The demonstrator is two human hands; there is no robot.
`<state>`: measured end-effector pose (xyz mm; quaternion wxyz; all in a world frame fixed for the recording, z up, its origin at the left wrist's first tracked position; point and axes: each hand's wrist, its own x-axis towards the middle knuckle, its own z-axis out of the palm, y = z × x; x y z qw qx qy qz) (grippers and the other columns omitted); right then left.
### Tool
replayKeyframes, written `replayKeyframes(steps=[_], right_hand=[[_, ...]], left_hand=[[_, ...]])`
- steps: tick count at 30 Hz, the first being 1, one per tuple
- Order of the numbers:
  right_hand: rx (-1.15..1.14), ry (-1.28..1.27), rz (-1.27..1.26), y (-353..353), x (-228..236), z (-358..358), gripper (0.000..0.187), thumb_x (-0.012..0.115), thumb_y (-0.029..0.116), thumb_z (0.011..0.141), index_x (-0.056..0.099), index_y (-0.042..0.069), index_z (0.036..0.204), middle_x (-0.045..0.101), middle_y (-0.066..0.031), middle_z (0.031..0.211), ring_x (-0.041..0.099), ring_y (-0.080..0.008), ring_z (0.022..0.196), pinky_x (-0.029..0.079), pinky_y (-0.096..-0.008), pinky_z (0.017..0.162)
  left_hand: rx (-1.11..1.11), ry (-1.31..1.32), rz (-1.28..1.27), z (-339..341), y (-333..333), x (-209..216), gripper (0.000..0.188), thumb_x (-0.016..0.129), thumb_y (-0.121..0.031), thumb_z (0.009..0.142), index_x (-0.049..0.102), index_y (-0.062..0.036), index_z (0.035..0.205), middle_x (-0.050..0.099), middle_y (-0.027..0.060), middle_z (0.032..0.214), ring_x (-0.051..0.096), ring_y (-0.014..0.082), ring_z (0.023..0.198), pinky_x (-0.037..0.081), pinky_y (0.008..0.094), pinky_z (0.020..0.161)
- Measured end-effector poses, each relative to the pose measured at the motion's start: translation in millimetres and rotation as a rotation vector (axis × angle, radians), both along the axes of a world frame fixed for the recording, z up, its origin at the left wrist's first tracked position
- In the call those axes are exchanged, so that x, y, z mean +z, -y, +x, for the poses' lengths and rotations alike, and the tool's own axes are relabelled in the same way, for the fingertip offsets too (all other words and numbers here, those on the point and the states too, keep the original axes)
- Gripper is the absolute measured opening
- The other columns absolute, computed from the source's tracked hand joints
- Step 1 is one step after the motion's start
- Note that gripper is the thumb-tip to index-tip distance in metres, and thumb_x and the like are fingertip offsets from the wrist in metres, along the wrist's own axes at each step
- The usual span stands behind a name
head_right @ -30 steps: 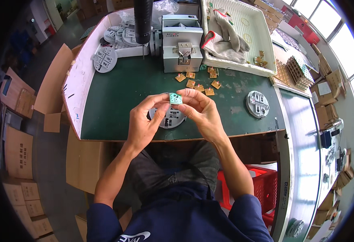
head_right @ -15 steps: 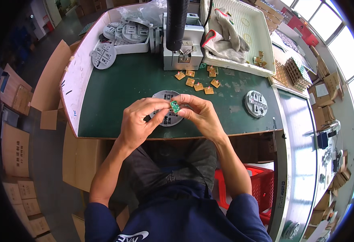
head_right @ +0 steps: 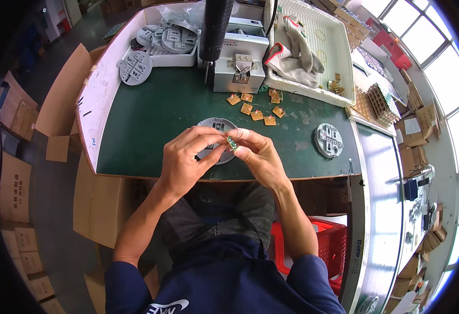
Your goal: Manually assembling electronic circuit boards into circular plastic housings and securing them using an overhead electric screwdriver.
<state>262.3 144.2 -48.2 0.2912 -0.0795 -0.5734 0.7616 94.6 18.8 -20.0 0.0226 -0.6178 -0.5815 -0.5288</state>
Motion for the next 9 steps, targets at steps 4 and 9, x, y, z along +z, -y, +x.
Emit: replayKeyframes(steps=[4,9], right_hand=[[-0.046,0.095,0.07,2,10,-2,0.036,0.076,0.015,0.095,0.068,0.004,0.128,0.069,-0.0032,0.122,0.062,-0.0137,0.116,0.048,-0.0309,0.104],[-0.332,0.503,0.482,-9,36,-21,0.033,0.071,0.009,0.098,0.067,0.006,0.13,0.07,-0.0083,0.122,0.062,-0.0161,0.123,0.049,-0.0293,0.104]], left_hand=[[0.025,-0.007,-0.057,-5,3,-1,0.033,0.085,-0.018,0.081,0.074,-0.0085,0.11,0.07,0.0066,0.116,0.069,0.0275,0.104,0.056,0.0364,0.087],[-0.01,0.036,-0.273,-28,10,-14,0.081,0.088,-0.032,0.079,0.05,-0.015,0.149,0.045,0.0167,0.153,0.046,0.027,0.14,0.043,0.036,0.113]])
